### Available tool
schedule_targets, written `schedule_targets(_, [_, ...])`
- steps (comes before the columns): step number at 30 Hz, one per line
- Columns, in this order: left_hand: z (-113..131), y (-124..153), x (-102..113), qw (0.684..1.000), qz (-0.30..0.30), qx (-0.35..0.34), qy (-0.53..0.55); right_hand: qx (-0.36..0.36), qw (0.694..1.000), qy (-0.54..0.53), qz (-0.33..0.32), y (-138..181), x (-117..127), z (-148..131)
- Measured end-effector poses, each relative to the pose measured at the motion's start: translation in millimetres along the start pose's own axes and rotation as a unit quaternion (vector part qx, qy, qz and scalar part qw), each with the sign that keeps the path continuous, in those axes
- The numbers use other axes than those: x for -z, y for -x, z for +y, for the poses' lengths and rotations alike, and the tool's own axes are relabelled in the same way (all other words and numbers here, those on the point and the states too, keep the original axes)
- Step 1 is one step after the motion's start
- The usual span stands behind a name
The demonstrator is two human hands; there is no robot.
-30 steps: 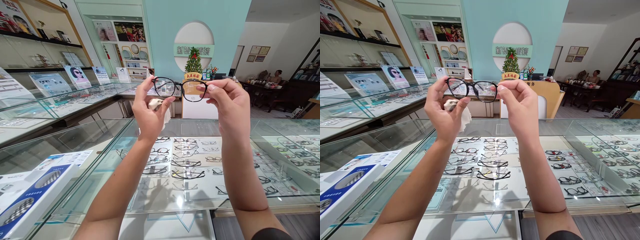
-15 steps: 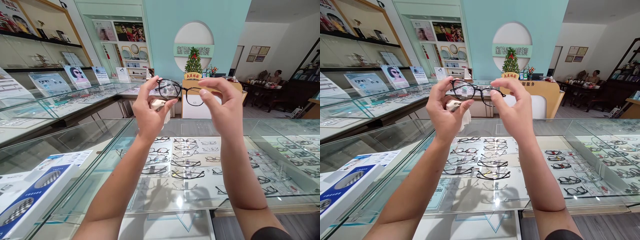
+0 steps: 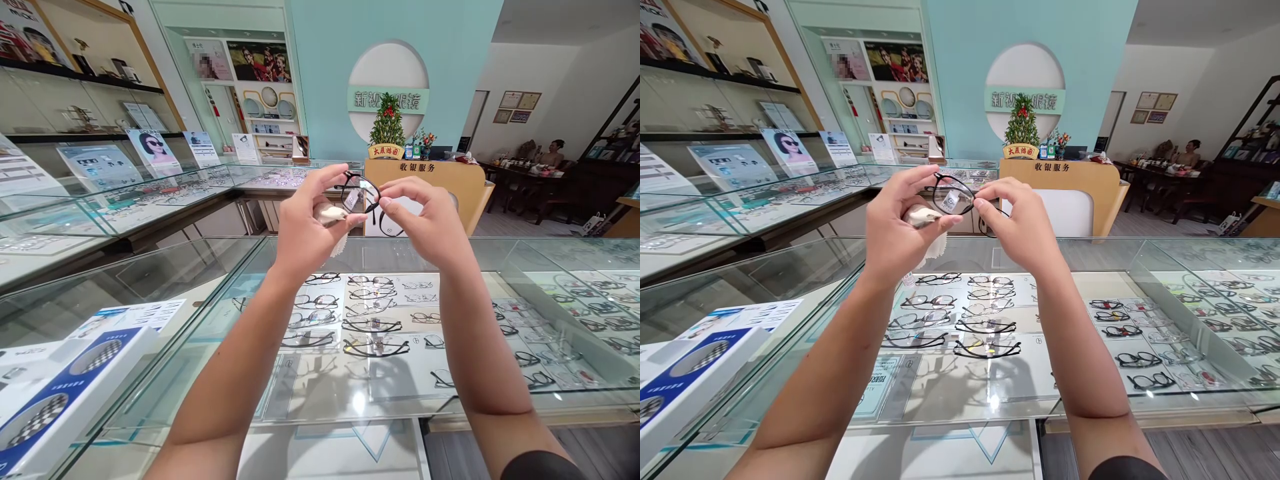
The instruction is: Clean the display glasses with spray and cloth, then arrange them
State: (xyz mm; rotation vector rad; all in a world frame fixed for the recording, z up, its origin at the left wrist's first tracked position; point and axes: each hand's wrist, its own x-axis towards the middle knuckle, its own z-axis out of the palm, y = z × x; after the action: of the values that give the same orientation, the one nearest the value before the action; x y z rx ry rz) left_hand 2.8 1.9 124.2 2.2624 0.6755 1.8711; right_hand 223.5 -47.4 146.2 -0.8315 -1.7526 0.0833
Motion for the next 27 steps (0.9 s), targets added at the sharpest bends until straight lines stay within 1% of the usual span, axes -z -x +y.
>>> schedule_targets(4, [-1,-3,8,0.997,-0.044,0.024,0.065,-0.034,0.995,-0.065,-0.062,-2,5,3])
schedule_targets(6, [-1,-4,12,0.992,-0.068,0.036,0.096,-0.063,0.988,-0.101,-0.099,-3,7,2])
schedule_targets(8, [-1,-5,14,0.989,-0.081,0.044,0.117,-0.095,0.978,-0.135,-0.13,-3,9,0])
schedule_targets(11, [1,-6,15,0.987,-0.085,0.047,0.131,-0.124,0.966,-0.175,-0.145,-2,11,-5])
schedule_targets(14, [5,-6,12,0.99,-0.071,0.037,0.117,-0.118,0.969,-0.178,-0.126,-2,9,-7])
schedule_targets(17, [13,-3,8,0.997,0.003,0.027,0.074,-0.1,0.983,-0.139,-0.071,-3,5,-3])
schedule_targets(19, [23,0,6,0.997,0.054,0.038,0.031,-0.083,0.991,-0.098,-0.023,-3,2,0])
schedule_targets(20, [28,2,4,0.997,0.063,0.05,0.012,-0.074,0.994,-0.079,-0.001,-3,-1,2])
schedule_targets(21, [33,4,3,0.996,0.055,0.068,-0.002,-0.067,0.996,-0.062,0.018,-2,-3,3])
schedule_targets(22, [38,5,2,0.996,0.032,0.088,-0.009,-0.06,0.997,-0.047,0.034,-2,-6,3])
schedule_targets(25, [45,7,-3,0.989,-0.055,0.14,0.007,-0.04,0.997,-0.014,0.06,1,-16,-1])
schedule_targets(27, [45,6,-6,0.983,-0.073,0.166,0.025,-0.022,0.998,0.003,0.063,3,-23,-5])
